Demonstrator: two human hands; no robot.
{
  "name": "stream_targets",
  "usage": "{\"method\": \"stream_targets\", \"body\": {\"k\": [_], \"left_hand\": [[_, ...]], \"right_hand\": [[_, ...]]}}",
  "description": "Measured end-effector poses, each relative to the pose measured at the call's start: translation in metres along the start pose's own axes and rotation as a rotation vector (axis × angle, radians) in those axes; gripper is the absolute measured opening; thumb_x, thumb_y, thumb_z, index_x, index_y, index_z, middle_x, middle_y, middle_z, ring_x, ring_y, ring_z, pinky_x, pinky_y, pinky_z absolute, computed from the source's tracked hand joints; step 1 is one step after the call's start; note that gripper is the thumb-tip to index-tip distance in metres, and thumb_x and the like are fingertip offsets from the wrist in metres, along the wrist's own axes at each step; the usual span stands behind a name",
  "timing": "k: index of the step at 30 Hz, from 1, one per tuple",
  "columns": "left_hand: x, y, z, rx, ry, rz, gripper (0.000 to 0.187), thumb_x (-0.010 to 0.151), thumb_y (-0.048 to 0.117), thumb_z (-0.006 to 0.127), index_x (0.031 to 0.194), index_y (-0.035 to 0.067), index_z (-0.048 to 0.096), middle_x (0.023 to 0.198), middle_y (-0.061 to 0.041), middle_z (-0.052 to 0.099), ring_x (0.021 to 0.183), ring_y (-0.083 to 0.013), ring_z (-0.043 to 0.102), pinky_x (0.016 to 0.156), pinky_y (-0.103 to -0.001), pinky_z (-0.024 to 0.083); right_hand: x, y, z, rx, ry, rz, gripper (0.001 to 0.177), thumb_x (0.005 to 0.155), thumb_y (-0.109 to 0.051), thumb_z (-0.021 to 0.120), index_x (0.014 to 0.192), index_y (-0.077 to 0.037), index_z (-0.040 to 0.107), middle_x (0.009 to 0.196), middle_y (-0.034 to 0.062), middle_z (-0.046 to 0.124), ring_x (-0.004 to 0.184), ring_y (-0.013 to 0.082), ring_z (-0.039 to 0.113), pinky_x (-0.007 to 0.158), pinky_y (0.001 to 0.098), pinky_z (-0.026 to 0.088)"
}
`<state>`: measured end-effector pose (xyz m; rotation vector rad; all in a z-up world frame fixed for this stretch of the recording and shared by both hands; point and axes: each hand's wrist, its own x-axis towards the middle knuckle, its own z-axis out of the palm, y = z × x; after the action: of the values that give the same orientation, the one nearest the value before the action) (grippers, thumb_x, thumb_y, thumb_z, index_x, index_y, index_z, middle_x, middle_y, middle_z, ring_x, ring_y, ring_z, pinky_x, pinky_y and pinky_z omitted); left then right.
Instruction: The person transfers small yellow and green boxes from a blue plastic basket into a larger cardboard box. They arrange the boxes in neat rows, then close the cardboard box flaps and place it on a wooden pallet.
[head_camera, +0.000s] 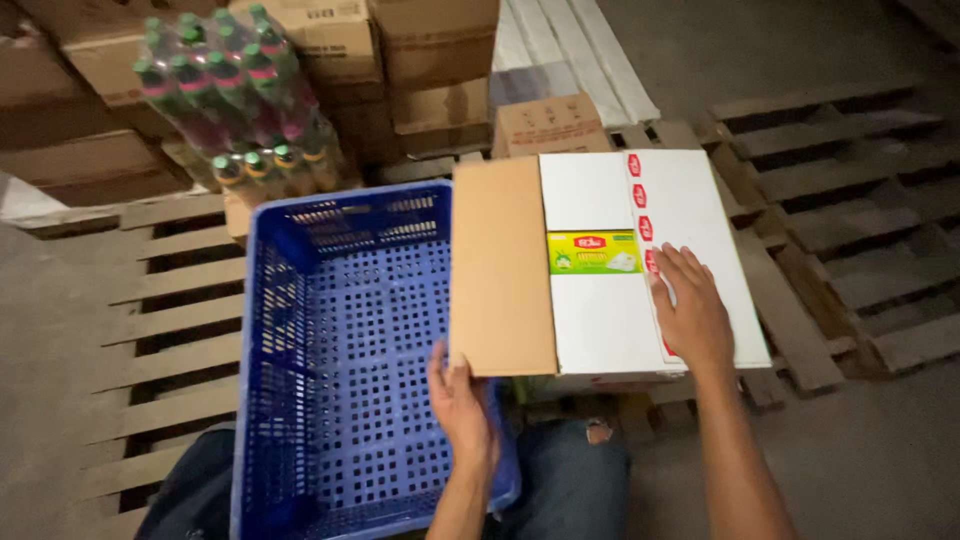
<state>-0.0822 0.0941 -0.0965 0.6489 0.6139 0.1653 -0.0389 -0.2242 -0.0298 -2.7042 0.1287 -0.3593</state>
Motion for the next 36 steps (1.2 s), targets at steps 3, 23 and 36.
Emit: {"method": "stream_targets", "body": {"k": [3, 23, 36], "left_hand": [[-0.042, 0.030, 0.033, 0.437, -0.184, 0.364, 0.071, 0.103, 0.033, 0.065, 0.169, 0.014, 0.051, 0.120, -0.005, 0.063, 0.107, -0.0127, 0.062, 0.099, -0.028, 0.051], [-0.054, -0.001, 0.127, 1.383, -0.971, 0.623, 0.043, 0.106, 0.029, 0.069, 0.149, 0.025, 0.066, 0.173, -0.026, 0.032, 0.159, -0.0571, 0.032, 0.116, -0.082, 0.031], [-0.022, 0.016, 0.163, 1.151, -0.688, -0.005, 0.138, 0.080, 0.045, 0.094, 0.181, 0.023, 0.003, 0.167, -0.040, 0.043, 0.152, -0.0580, 0.047, 0.123, -0.067, 0.045]], "right_hand": [[-0.009, 0.014, 0.007, -0.157, 0.303, -0.069, 0.038, 0.113, -0.022, 0.061, 0.143, -0.003, 0.076, 0.150, 0.0221, 0.072, 0.145, 0.0461, 0.058, 0.120, 0.0598, 0.039], [-0.007, 0.004, -0.018, -0.137, 0.178, 0.745, 0.092, 0.093, -0.083, 0.067, 0.172, -0.040, 0.048, 0.159, 0.0178, 0.061, 0.136, 0.0532, 0.060, 0.116, 0.0654, 0.035], [0.006, 0.034, -0.012, -0.116, 0.193, 0.733, 0.104, 0.070, -0.074, 0.095, 0.145, -0.009, 0.066, 0.134, 0.0210, 0.069, 0.126, 0.0454, 0.069, 0.108, 0.0581, 0.052]]}}
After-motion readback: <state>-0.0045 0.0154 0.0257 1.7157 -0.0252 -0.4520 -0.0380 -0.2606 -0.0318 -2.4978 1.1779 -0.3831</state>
